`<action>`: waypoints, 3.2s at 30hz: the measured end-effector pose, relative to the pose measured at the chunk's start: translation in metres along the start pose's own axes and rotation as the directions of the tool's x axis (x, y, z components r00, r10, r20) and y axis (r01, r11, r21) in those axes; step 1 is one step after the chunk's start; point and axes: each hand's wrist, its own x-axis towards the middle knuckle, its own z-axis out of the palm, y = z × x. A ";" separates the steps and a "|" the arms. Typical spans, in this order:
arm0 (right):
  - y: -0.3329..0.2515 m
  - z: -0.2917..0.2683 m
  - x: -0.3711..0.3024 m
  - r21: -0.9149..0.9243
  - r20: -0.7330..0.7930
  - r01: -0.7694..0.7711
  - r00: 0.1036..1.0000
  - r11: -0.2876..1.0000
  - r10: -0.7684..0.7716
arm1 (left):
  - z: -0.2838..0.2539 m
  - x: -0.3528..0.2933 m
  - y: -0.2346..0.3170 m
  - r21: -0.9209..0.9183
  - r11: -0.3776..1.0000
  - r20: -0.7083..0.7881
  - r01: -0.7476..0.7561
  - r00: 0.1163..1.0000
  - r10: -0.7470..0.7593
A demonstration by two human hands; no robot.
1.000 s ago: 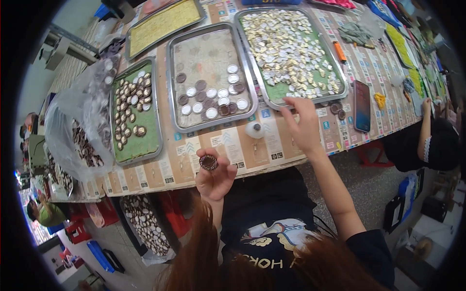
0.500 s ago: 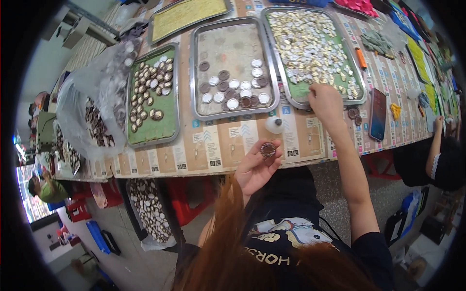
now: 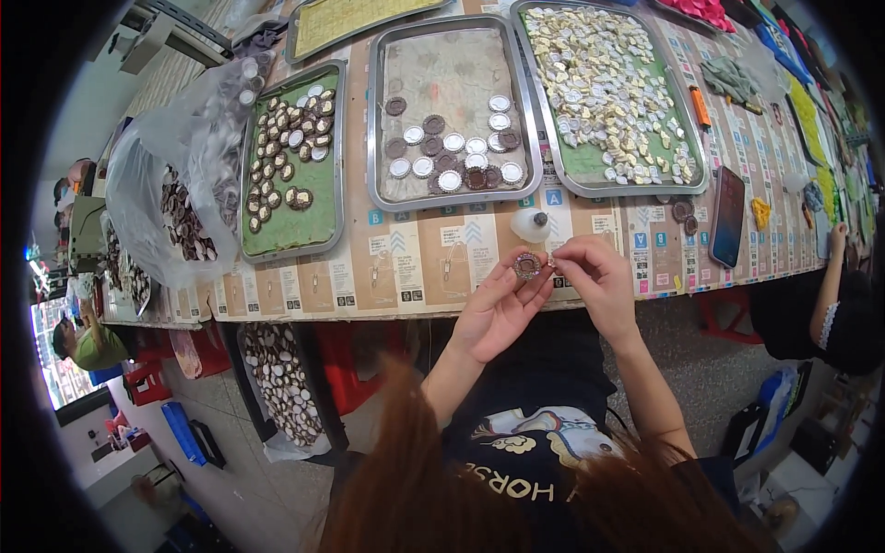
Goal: The person assembles small ornaments by applying glue from a glue bottle to round metal bases, then inserting decorative stones into the glue by hand.
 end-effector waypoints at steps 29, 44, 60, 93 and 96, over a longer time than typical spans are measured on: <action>-0.021 0.000 -0.005 -0.253 0.231 0.418 0.902 0.872 -0.366 | 0.020 -0.006 0.003 0.355 0.935 -0.143 -0.002 0.988 0.057; -0.030 0.003 -0.010 -0.266 0.224 0.383 0.917 0.885 -0.330 | 0.024 -0.007 0.002 0.217 0.973 -0.120 0.072 0.992 -0.047; -0.026 0.000 -0.013 -0.183 0.197 0.311 0.941 0.932 -0.275 | 0.039 -0.010 0.004 0.345 0.937 -0.184 0.056 0.983 0.009; -0.014 0.004 -0.018 0.563 0.355 -0.300 0.929 0.770 0.102 | 0.052 -0.023 0.002 0.692 0.702 -0.044 -0.171 0.960 0.276; -0.016 0.010 -0.019 0.502 0.264 -0.206 0.961 0.840 0.079 | 0.047 -0.023 0.011 0.880 0.454 -0.062 -0.141 0.912 0.404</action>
